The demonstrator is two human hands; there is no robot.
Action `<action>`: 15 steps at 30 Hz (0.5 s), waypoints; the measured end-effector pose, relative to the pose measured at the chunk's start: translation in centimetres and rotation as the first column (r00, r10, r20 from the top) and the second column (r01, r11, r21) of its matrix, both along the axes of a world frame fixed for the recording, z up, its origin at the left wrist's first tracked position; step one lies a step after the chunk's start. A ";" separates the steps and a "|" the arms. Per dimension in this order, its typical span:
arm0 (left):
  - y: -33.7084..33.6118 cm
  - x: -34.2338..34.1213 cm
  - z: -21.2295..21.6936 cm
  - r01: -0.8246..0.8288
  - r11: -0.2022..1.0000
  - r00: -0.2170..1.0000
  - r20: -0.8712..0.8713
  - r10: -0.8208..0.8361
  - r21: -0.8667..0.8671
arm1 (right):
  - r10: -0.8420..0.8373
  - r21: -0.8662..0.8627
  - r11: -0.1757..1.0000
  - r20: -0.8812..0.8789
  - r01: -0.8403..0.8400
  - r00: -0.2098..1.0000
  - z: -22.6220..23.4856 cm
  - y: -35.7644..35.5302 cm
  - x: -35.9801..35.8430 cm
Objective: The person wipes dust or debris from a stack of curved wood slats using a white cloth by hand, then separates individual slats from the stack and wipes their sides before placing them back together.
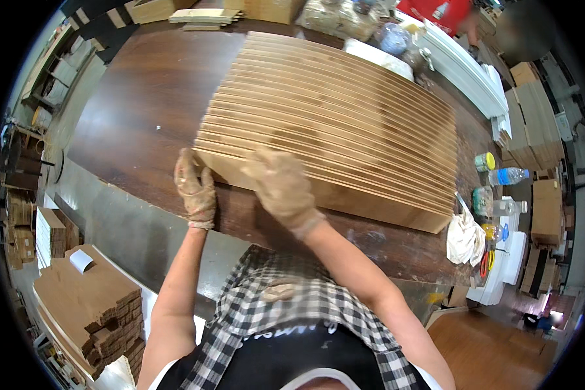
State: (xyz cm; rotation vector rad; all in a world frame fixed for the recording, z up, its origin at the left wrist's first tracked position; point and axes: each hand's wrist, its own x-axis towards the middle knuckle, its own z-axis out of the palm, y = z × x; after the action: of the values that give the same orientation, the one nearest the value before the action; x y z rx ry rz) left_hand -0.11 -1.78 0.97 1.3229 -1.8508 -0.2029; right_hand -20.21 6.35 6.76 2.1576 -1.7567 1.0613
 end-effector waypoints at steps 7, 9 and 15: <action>2.0 -1.4 -2.1 -0.173 0.981 0.963 0.194 0.186 -0.083 | -0.151 0.023 0.988 0.020 0.150 0.988 1.6 9.7 -11.8; 1.8 -1.6 -2.8 -0.196 0.976 0.955 0.207 0.211 -0.092 | -0.234 -0.016 0.972 -0.015 0.234 0.972 1.3 15.3 -18.6; 1.7 -1.9 -3.3 -0.178 0.983 0.974 0.137 0.182 -0.038 | -0.734 0.140 0.651 -0.134 0.746 0.666 1.7 31.5 -35.0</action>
State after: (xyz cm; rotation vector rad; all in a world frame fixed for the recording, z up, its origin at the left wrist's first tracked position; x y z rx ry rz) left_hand -1.98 -0.13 -2.30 1.5104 -1.8287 0.0100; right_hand -55.23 37.83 8.50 1.2358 -2.4353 0.6016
